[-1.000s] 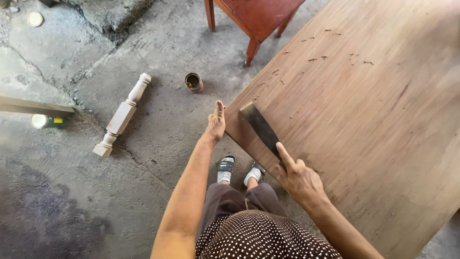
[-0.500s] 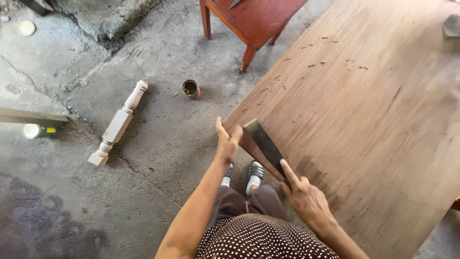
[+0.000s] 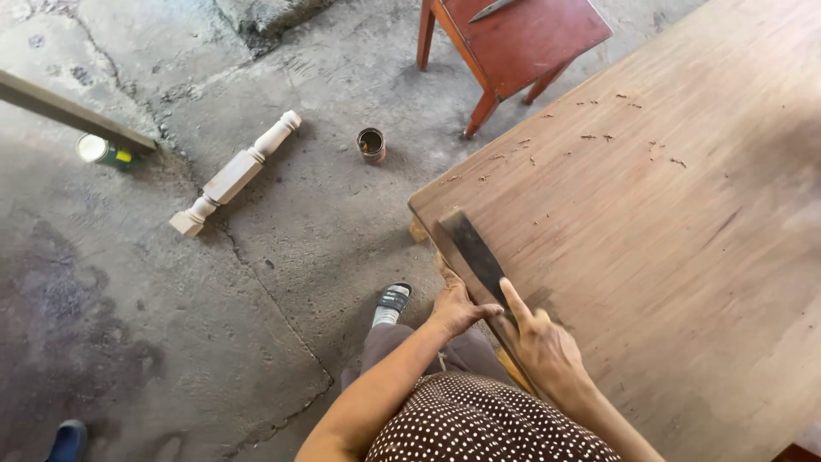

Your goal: Scraping the surface of a wooden table with a hand tool to remove old finish.

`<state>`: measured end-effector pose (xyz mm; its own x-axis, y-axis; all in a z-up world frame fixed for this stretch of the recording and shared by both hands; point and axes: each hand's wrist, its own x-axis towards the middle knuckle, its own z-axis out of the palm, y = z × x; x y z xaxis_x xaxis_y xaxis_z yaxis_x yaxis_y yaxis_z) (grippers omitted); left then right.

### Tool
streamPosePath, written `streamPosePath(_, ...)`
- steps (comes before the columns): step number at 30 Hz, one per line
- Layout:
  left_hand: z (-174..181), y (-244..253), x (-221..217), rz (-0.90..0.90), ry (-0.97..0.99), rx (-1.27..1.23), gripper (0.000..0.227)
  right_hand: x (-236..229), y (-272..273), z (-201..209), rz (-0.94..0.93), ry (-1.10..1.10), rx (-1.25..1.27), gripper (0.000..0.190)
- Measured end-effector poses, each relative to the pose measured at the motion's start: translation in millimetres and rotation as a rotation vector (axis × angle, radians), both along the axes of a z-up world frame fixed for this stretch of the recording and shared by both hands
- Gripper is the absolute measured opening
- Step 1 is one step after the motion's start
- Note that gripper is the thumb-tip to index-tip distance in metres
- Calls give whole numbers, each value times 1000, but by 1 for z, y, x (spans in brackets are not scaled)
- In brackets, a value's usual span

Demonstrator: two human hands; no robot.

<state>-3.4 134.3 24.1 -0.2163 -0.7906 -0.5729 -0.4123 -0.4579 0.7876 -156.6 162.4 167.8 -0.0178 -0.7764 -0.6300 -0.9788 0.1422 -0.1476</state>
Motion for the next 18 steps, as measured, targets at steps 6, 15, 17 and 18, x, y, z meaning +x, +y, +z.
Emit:
streamPosePath(6,5,3,-17,154,75,62,144,-16,-14,-6,130,-82,-163,72)
streamPosePath(15,-128,11,-40,176,581,53,96,-17,-33,-28,210,-135,-257,72)
streamPosePath(17,-70,4,-31,227,531,-7,107,-18,-30,-20,210,-122,-212,73)
streamPosePath(18,-42,3,-29,280,488,-55,122,-20,-26,-16,208,-101,-154,73)
